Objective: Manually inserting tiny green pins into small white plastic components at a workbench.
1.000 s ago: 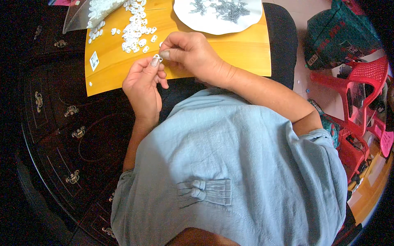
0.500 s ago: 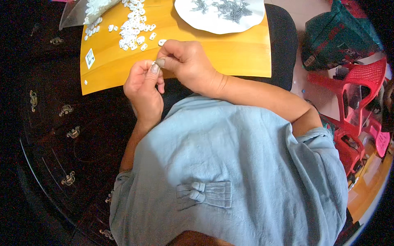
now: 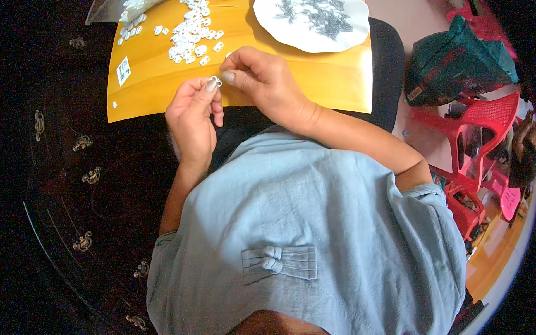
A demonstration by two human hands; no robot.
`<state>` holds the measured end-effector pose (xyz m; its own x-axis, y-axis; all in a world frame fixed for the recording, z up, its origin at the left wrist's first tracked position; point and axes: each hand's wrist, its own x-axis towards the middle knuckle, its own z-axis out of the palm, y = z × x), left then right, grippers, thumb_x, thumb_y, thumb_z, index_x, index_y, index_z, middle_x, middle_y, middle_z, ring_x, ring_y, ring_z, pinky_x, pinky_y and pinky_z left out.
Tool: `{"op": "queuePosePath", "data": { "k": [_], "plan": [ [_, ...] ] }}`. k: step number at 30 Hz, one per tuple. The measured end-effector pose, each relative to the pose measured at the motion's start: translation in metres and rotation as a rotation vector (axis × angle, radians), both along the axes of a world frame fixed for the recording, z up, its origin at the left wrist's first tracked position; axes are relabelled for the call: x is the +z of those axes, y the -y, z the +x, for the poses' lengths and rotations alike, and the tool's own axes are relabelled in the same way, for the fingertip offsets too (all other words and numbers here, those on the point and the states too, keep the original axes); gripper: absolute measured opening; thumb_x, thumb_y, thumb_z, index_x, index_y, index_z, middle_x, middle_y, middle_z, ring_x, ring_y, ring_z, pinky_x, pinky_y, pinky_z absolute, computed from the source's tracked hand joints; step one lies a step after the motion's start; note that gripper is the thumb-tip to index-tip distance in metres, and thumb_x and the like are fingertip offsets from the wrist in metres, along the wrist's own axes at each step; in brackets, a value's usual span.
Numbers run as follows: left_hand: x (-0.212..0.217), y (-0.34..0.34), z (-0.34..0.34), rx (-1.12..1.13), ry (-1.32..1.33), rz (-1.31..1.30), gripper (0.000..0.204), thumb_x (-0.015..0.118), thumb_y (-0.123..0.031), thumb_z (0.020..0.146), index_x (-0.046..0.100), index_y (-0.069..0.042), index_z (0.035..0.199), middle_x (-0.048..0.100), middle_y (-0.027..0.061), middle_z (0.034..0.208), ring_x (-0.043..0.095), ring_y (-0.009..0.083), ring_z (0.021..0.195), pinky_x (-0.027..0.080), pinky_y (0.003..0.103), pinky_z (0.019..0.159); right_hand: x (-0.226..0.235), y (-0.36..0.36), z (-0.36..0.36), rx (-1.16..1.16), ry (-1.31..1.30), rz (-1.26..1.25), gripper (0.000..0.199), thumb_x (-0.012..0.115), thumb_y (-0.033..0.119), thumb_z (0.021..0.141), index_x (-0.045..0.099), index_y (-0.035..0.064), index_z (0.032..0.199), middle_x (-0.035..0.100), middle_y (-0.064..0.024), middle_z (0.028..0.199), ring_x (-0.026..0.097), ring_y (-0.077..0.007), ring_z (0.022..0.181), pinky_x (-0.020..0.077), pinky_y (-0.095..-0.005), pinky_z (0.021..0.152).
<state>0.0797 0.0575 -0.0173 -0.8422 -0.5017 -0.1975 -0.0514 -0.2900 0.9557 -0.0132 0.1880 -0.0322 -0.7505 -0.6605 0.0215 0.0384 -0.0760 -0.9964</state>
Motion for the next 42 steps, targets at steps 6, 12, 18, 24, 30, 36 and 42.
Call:
{"op": "queuePosePath", "data": {
  "k": [6,12,18,24,30,36,42],
  "plan": [
    [-0.001,0.000,0.000,-0.031,0.014,-0.005,0.007,0.060,-0.008,0.094,0.059,-0.002,0.090,0.057,0.0010,0.074,0.049,0.0042,0.059,0.039,0.017,0.046,0.003,0.001,-0.004,-0.002,-0.322,0.110,0.008,0.064,0.008,0.092,0.062,-0.0003,0.095,0.062,-0.0011,0.080,0.055,-0.0064,0.075,0.0460,-0.0214,0.066],
    [-0.009,-0.002,-0.001,-0.057,0.004,-0.046,0.006,0.059,-0.007,0.094,0.059,-0.003,0.089,0.056,0.0000,0.073,0.048,0.0031,0.059,0.039,0.016,0.047,0.000,0.000,-0.005,0.027,-0.284,0.158,0.008,0.064,0.006,0.091,0.062,-0.0010,0.089,0.062,-0.0018,0.076,0.056,-0.0066,0.073,0.0462,-0.0217,0.066],
    [-0.013,0.002,0.001,-0.088,-0.079,-0.194,0.006,0.058,-0.007,0.094,0.058,-0.005,0.088,0.055,-0.0012,0.070,0.048,0.0032,0.058,0.038,0.017,0.046,-0.001,-0.003,-0.001,0.047,-0.185,0.129,0.009,0.064,0.008,0.092,0.062,-0.0007,0.090,0.062,0.0000,0.078,0.054,-0.0062,0.073,0.0456,-0.0219,0.065],
    [-0.012,0.011,0.008,-0.024,-0.064,0.081,0.009,0.060,-0.011,0.093,0.060,-0.003,0.089,0.056,0.0012,0.071,0.049,0.0061,0.054,0.037,0.020,0.043,0.007,0.008,-0.019,-0.168,-0.846,0.343,0.007,0.065,0.005,0.087,0.063,-0.0003,0.092,0.064,-0.0100,0.080,0.061,-0.0193,0.066,0.0473,-0.0279,0.060],
    [-0.011,0.011,0.007,0.032,-0.132,0.256,0.012,0.062,-0.012,0.091,0.061,0.000,0.089,0.057,0.0040,0.071,0.050,0.0078,0.053,0.037,0.021,0.042,0.007,0.030,-0.026,-0.164,-1.245,0.777,0.009,0.066,0.012,0.080,0.064,0.0045,0.086,0.064,-0.0118,0.081,0.064,-0.0298,0.071,0.0509,-0.0399,0.058],
    [-0.011,0.009,0.008,0.024,-0.155,0.232,0.012,0.062,-0.011,0.091,0.061,0.000,0.088,0.057,0.0041,0.070,0.050,0.0078,0.053,0.038,0.021,0.042,0.002,0.029,-0.028,-0.102,-1.334,0.778,0.010,0.064,0.013,0.076,0.062,0.0049,0.080,0.063,-0.0122,0.079,0.065,-0.0305,0.071,0.0517,-0.0419,0.057],
    [-0.008,0.003,0.005,0.046,-0.102,0.163,0.011,0.062,-0.010,0.091,0.060,0.000,0.088,0.058,0.0043,0.069,0.050,0.0077,0.052,0.037,0.020,0.041,0.007,0.010,-0.025,-0.035,-0.865,0.441,0.011,0.068,0.014,0.085,0.066,0.0037,0.088,0.064,-0.0086,0.076,0.063,-0.0181,0.070,0.0489,-0.0346,0.059]
  ]
}}
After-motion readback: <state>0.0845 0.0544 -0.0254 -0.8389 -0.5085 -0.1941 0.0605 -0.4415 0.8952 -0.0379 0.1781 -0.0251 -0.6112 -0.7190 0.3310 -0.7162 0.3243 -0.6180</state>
